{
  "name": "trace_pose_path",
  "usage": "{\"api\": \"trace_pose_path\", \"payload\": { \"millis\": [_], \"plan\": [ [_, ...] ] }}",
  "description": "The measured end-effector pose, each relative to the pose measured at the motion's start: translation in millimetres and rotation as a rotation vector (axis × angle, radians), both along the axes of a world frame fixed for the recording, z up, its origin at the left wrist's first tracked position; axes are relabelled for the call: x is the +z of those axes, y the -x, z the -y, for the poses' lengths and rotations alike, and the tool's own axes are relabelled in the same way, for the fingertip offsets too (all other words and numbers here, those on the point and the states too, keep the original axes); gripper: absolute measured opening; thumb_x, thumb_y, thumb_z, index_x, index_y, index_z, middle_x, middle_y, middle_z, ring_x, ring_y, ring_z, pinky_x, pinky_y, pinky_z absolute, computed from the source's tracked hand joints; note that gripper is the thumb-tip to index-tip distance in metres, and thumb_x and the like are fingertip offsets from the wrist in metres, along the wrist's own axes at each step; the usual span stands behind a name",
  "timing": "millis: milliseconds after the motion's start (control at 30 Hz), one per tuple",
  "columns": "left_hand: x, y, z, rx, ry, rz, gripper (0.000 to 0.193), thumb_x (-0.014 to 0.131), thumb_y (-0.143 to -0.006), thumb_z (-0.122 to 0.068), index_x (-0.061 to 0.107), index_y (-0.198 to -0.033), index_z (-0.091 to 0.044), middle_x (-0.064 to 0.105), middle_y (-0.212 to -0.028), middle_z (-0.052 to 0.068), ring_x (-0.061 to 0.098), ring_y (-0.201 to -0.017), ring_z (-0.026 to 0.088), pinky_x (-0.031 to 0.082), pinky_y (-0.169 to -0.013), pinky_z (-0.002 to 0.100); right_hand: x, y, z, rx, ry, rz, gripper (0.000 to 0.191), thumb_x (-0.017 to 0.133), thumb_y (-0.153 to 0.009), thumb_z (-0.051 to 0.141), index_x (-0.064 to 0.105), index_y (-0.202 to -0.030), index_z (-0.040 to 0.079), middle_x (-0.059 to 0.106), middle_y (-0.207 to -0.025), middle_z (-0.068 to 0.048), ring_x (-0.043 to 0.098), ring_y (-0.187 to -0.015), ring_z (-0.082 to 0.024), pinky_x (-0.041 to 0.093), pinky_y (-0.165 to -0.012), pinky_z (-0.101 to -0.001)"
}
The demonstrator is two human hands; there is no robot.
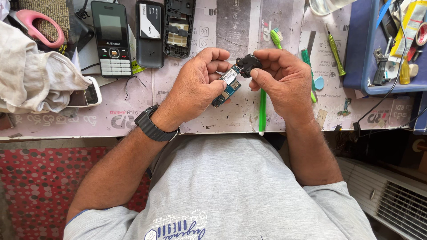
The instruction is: The person uses a green utility knife to scrape and clean a small black electronic component, then applies a tube of adhesive to the component and presses it onto a circuit board. They finish by spraying a clear liquid onto the assembly.
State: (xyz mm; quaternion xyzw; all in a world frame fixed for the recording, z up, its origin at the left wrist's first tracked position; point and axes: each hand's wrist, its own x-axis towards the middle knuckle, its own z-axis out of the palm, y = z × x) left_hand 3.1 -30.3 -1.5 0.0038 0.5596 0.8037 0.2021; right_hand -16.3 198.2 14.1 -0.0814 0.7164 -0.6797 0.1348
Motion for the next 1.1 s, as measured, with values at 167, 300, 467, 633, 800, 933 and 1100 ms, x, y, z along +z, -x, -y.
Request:
{"api": "trace_pose_path", "payload": {
  "millis": [167,300,467,633,800,933,1100],
  "plan": [
    [-2,-1,-3,0.006,0.161,-0.070,0.053,0.057,-0.091,0.006,0.043,-0.141,0.006,0.065,-0.129,0.020,0.073,-0.107,0.015,0.065,-0.084,0.026,-8,-4,0,-0.041,-0.030,-0.060,0.030,0.072,-0.100,-0.008,0.063,-0.129,-0.007,0.074,-0.109,-0.016,0.074,-0.090,-0.015,0.065,-0.078,-0.0260],
    [-5,-2,-6,0.022,0.186,-0.088,0.056,0.062,-0.091,0.003,0.042,-0.143,0.006,0.063,-0.131,0.019,0.071,-0.111,0.016,0.063,-0.088,0.025,-11,-9,-2,-0.052,-0.067,-0.154,0.029,0.074,-0.101,-0.005,0.063,-0.129,-0.005,0.075,-0.112,-0.015,0.075,-0.098,-0.015,0.067,-0.085,-0.0275],
    [-6,-3,-8,0.029,0.177,-0.125,0.057,0.062,-0.093,0.002,0.041,-0.145,0.004,0.064,-0.132,0.018,0.070,-0.114,0.016,0.062,-0.092,0.027,-10,-8,-5,-0.062,-0.286,-0.458,0.030,0.080,-0.100,-0.004,0.066,-0.127,-0.003,0.076,-0.111,-0.014,0.075,-0.102,-0.017,0.064,-0.092,-0.0282],
    [-6,-5,-8,0.047,0.201,-0.178,0.057,0.063,-0.093,0.002,0.041,-0.145,0.004,0.065,-0.132,0.019,0.069,-0.120,0.019,0.060,-0.099,0.030,-11,-6,-5,-0.086,-0.356,-0.540,0.032,0.084,-0.097,0.001,0.067,-0.124,-0.001,0.076,-0.112,-0.013,0.076,-0.106,-0.019,0.064,-0.097,-0.0300],
    [1,-7,-14,0.084,0.328,-0.290,0.055,0.065,-0.093,0.003,0.044,-0.144,0.004,0.069,-0.127,0.018,0.071,-0.117,0.020,0.060,-0.104,0.032,-10,-7,-5,-0.089,-0.330,-0.592,0.036,0.085,-0.098,0.003,0.065,-0.127,0.000,0.072,-0.113,-0.013,0.074,-0.103,-0.016,0.065,-0.092,-0.0279],
    [10,-5,-19,0.124,0.472,-0.363,0.053,0.067,-0.092,0.004,0.048,-0.141,0.002,0.072,-0.117,0.015,0.074,-0.108,0.019,0.062,-0.097,0.031,-8,-4,-5,-0.082,-0.422,-0.768,0.045,0.089,-0.094,0.007,0.061,-0.130,0.003,0.075,-0.107,-0.010,0.072,-0.101,-0.017,0.059,-0.083,-0.0283],
    [11,-4,-19,0.163,0.814,-0.711,0.051,0.073,-0.097,0.002,0.048,-0.142,0.000,0.072,-0.111,0.013,0.072,-0.103,0.024,0.059,-0.089,0.036,-12,1,-7,-0.063,-0.423,-0.901,0.053,0.091,-0.095,0.011,0.056,-0.134,0.005,0.079,-0.103,-0.007,0.069,-0.096,-0.020,0.052,-0.078,-0.0305]
  ]
}}
